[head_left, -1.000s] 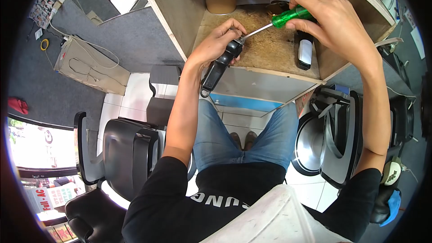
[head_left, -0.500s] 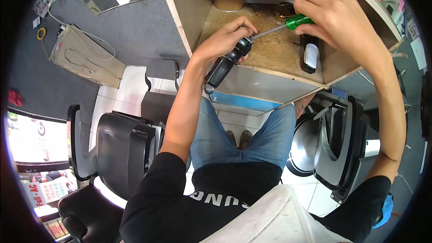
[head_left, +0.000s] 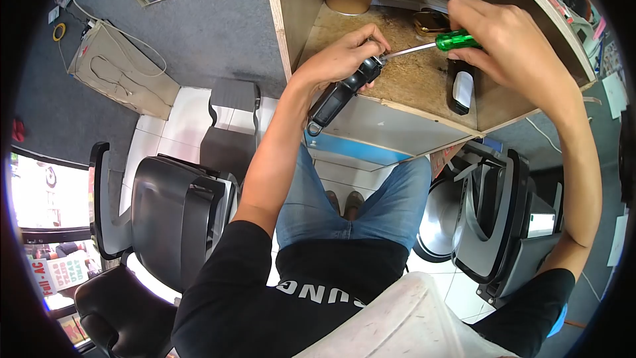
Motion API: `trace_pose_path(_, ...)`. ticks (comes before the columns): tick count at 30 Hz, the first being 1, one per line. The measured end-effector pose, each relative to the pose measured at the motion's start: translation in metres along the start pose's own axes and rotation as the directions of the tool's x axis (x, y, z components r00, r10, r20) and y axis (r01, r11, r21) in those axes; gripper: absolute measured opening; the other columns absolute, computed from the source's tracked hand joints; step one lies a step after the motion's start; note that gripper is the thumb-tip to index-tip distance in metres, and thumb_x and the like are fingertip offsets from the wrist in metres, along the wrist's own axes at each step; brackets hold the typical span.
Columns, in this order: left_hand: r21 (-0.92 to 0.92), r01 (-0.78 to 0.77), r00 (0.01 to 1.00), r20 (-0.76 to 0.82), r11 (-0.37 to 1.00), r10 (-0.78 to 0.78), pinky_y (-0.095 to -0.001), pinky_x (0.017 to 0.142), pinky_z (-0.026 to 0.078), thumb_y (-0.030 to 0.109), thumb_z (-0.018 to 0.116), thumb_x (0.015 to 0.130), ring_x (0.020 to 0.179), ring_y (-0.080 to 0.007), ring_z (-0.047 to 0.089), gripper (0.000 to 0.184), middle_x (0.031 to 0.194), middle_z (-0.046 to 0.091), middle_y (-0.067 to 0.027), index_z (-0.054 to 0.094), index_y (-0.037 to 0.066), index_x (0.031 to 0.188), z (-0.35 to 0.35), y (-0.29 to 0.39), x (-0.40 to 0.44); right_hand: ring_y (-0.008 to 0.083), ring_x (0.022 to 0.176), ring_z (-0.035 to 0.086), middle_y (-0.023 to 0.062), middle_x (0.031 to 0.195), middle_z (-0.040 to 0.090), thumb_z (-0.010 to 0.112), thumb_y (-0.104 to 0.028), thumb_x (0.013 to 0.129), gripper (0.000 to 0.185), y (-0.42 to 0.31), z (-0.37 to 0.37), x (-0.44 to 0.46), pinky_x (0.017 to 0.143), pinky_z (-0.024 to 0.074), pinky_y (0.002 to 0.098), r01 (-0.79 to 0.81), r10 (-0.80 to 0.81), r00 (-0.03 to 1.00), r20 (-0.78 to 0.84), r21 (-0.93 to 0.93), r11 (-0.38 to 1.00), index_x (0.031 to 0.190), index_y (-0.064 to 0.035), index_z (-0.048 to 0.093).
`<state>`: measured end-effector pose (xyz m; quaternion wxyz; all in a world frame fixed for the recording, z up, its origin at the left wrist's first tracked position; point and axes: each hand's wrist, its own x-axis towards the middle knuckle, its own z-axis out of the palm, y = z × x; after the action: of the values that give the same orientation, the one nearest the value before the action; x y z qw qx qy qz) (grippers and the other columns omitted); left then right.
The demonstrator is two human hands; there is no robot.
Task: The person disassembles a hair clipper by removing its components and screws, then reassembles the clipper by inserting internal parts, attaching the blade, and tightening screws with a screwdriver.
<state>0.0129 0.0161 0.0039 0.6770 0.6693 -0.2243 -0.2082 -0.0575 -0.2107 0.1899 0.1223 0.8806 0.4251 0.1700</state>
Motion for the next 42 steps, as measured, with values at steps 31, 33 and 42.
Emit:
trace_pose_path(31,-0.041,-0.02,1.0,0.009,0.999,0.02,-0.0304,0.049,0.051,0.021,0.043,0.105,0.057,-0.0157,0.065,0.026,0.071,0.064,-0.0097,0.053,0.005,0.122,-0.001,-0.002,-0.001,0.0371,0.081,0.069,0.0173,0.084,0.07,0.077,-0.03,0.09,0.033,0.013,0.016,0.005,0.073,0.054,0.0465,-0.03,0.023,0.998,0.055,0.113,0.993,0.083,0.001,0.067)
trace_pose_path(33,-0.044,-0.02,1.0,0.017,0.999,0.021,-0.0302,0.049,0.051,0.021,0.043,0.105,0.057,-0.0156,0.065,0.026,0.071,0.064,-0.0096,0.053,0.005,0.123,-0.002,-0.001,-0.001,0.0359,0.082,0.07,0.017,0.086,0.071,0.077,-0.028,0.09,0.031,0.007,0.017,0.008,0.073,0.0545,0.0455,0.1,-0.107,0.992,-0.069,-0.092,0.991,0.086,0.001,0.067)
trace_pose_path(42,-0.018,-0.014,1.0,0.01,1.0,0.014,-0.03,0.051,0.051,0.02,0.044,0.105,0.057,-0.0149,0.064,0.024,0.07,0.062,-0.0091,0.053,0.005,0.122,-0.001,-0.002,-0.001,0.0327,0.09,0.072,0.014,0.089,0.071,0.077,-0.027,0.089,0.029,-0.001,0.011,0.025,0.075,0.0561,0.0443,-0.212,0.26,0.917,0.303,-0.181,0.96,0.095,0.0003,0.067)
